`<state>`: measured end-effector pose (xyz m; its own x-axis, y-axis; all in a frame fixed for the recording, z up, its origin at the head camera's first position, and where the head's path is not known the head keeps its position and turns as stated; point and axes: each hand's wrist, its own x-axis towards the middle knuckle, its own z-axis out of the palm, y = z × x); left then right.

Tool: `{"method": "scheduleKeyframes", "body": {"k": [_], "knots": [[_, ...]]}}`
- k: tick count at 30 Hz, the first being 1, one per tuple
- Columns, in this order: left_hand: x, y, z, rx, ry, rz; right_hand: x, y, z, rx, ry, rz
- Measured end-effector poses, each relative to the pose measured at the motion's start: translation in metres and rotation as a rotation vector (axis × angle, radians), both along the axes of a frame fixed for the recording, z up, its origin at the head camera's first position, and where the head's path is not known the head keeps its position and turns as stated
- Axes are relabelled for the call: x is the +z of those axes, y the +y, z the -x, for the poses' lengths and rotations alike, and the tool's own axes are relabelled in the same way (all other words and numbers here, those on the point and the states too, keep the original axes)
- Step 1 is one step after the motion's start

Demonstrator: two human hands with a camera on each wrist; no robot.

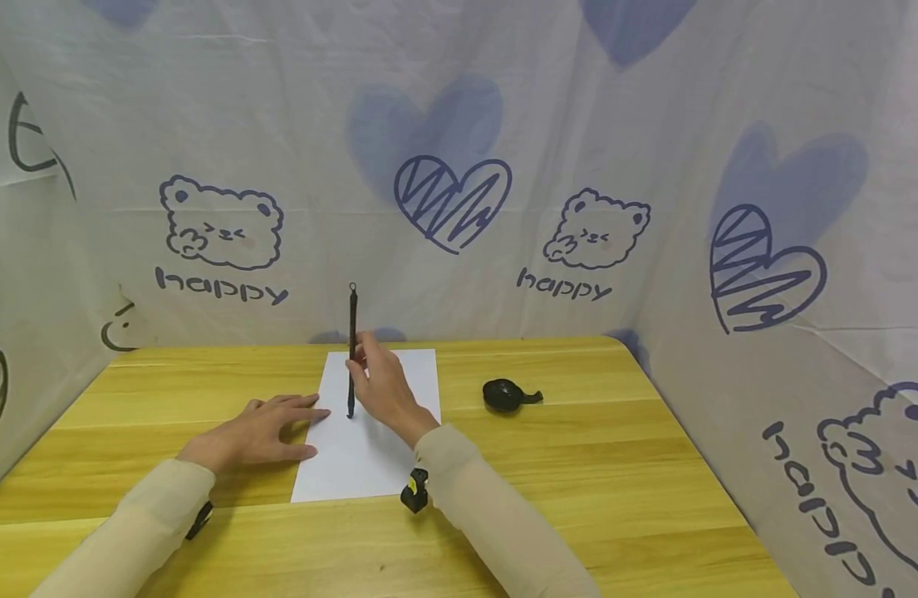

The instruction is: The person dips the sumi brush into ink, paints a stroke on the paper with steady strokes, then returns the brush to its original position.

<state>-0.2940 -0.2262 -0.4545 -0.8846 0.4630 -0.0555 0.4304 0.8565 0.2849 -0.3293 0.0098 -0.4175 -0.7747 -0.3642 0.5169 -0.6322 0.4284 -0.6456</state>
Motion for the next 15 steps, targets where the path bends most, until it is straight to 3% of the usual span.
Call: {"method": "scheduleKeyframes", "body": {"k": [15], "knots": [[-0.0005, -0.0002, 0.0005, 0.004, -0.01, -0.003, -0.0004, 0.0002, -0.0014, -0.014, 0.038, -0.023]]}}
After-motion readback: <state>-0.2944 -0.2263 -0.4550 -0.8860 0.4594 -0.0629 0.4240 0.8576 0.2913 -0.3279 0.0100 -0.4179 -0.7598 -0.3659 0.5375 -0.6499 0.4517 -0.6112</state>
